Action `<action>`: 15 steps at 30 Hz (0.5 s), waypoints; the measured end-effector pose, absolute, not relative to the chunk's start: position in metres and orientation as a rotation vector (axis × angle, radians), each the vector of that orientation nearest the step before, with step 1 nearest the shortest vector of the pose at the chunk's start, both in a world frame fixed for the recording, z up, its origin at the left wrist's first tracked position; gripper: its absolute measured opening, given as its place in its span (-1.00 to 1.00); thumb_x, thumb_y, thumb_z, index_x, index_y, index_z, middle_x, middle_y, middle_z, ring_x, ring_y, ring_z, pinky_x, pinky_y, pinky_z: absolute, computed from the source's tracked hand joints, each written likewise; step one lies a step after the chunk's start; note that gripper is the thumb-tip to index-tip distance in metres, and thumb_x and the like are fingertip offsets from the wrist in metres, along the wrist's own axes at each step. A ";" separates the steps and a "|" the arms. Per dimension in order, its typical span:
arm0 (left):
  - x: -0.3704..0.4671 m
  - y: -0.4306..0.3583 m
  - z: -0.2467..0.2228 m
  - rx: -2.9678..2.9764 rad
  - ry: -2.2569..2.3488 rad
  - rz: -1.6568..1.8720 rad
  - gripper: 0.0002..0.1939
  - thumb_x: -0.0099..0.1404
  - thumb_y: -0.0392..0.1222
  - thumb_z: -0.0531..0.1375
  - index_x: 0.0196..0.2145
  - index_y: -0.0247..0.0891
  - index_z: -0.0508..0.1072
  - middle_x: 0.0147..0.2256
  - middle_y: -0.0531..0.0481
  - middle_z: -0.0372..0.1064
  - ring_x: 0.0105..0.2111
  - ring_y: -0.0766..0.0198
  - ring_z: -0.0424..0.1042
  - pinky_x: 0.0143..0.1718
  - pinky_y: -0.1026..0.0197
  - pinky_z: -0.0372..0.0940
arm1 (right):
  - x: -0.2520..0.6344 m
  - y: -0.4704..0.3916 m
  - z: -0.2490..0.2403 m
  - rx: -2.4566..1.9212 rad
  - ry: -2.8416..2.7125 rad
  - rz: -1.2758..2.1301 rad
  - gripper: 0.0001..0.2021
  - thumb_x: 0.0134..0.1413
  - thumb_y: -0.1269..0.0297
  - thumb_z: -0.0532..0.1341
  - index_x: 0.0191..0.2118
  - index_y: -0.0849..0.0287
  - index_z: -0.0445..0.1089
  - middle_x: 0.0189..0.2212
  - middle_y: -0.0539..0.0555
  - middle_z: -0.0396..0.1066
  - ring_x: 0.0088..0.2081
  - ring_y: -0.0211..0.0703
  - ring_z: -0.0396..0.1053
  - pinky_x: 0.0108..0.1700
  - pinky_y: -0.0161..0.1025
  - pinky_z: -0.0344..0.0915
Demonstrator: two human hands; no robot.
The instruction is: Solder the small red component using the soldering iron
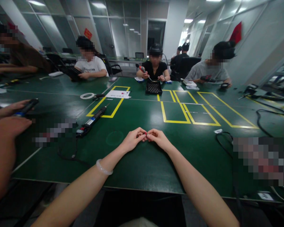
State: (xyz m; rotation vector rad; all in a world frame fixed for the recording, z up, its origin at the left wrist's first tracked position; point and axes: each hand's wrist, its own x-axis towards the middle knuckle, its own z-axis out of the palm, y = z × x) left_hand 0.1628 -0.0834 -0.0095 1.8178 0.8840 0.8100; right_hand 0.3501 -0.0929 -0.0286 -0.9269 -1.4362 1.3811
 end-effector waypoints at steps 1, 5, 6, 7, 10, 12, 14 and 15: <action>0.163 -0.083 -0.010 1.806 0.883 0.807 -0.68 0.30 0.00 0.13 -0.15 -0.31 0.35 -0.33 -0.06 0.46 -0.33 0.26 0.46 -0.21 0.16 0.34 | 0.350 -0.093 -0.029 -0.917 -1.431 1.383 -0.65 -0.09 0.02 0.35 -0.33 0.21 0.40 -0.45 0.02 0.46 -0.44 -0.28 0.37 -0.34 -0.29 0.31; 0.163 -0.085 -0.005 1.854 0.913 0.803 -0.68 0.28 -0.01 0.15 -0.14 -0.29 0.37 -0.30 -0.05 0.47 -0.31 0.26 0.46 -0.21 0.18 0.33 | 0.351 -0.093 -0.029 -0.932 -1.453 1.380 -0.66 -0.05 0.01 0.32 -0.33 0.21 0.39 -0.47 0.01 0.46 -0.44 -0.28 0.36 -0.33 -0.29 0.30; 0.164 -0.086 -0.004 1.878 0.919 0.810 -0.68 0.27 -0.01 0.16 -0.13 -0.27 0.38 -0.27 -0.05 0.47 -0.29 0.26 0.46 -0.21 0.19 0.33 | 0.352 -0.093 -0.028 -0.944 -1.465 1.373 -0.67 -0.02 0.00 0.30 -0.34 0.21 0.39 -0.49 0.01 0.45 -0.45 -0.28 0.35 -0.33 -0.29 0.29; 0.164 -0.087 -0.002 1.900 0.923 0.819 -0.69 0.26 -0.02 0.17 -0.13 -0.26 0.38 -0.26 -0.04 0.46 -0.28 0.26 0.46 -0.21 0.20 0.32 | 0.352 -0.093 -0.028 -0.955 -1.477 1.363 -0.68 0.01 0.00 0.28 -0.35 0.21 0.39 -0.50 0.00 0.44 -0.46 -0.28 0.34 -0.34 -0.29 0.28; 0.164 -0.088 0.000 1.929 0.924 0.834 -0.73 0.27 -0.04 0.16 -0.15 -0.25 0.39 -0.26 -0.02 0.47 -0.26 0.25 0.46 -0.20 0.21 0.31 | 0.353 -0.092 -0.027 -0.976 -1.502 1.336 -0.69 0.06 0.02 0.24 -0.37 0.21 0.38 -0.52 0.00 0.42 -0.47 -0.29 0.33 -0.36 -0.30 0.27; 0.164 -0.087 -0.002 1.933 0.937 0.832 -0.75 0.27 -0.05 0.16 -0.16 -0.24 0.39 -0.26 -0.02 0.48 -0.26 0.25 0.46 -0.19 0.21 0.30 | 0.352 -0.092 -0.027 -0.974 -1.479 1.332 -0.70 0.07 0.03 0.23 -0.32 0.21 0.38 -0.50 0.00 0.42 -0.47 -0.29 0.33 -0.38 -0.31 0.26; 0.163 -0.085 -0.004 1.933 0.961 0.843 -0.75 0.27 -0.06 0.16 -0.16 -0.24 0.40 -0.25 -0.02 0.48 -0.25 0.24 0.46 -0.18 0.21 0.29 | 0.352 -0.092 -0.028 -0.959 -1.433 1.341 -0.70 0.04 0.05 0.26 -0.24 0.19 0.35 -0.48 -0.01 0.42 -0.47 -0.29 0.33 -0.40 -0.32 0.26; 0.162 -0.084 -0.005 1.933 0.976 0.849 -0.74 0.27 -0.06 0.16 -0.15 -0.24 0.40 -0.25 -0.02 0.48 -0.25 0.24 0.46 -0.19 0.20 0.29 | 0.351 -0.092 -0.028 -0.946 -1.413 1.349 -0.69 0.00 0.07 0.28 -0.22 0.17 0.34 -0.46 -0.02 0.42 -0.47 -0.30 0.34 -0.40 -0.32 0.27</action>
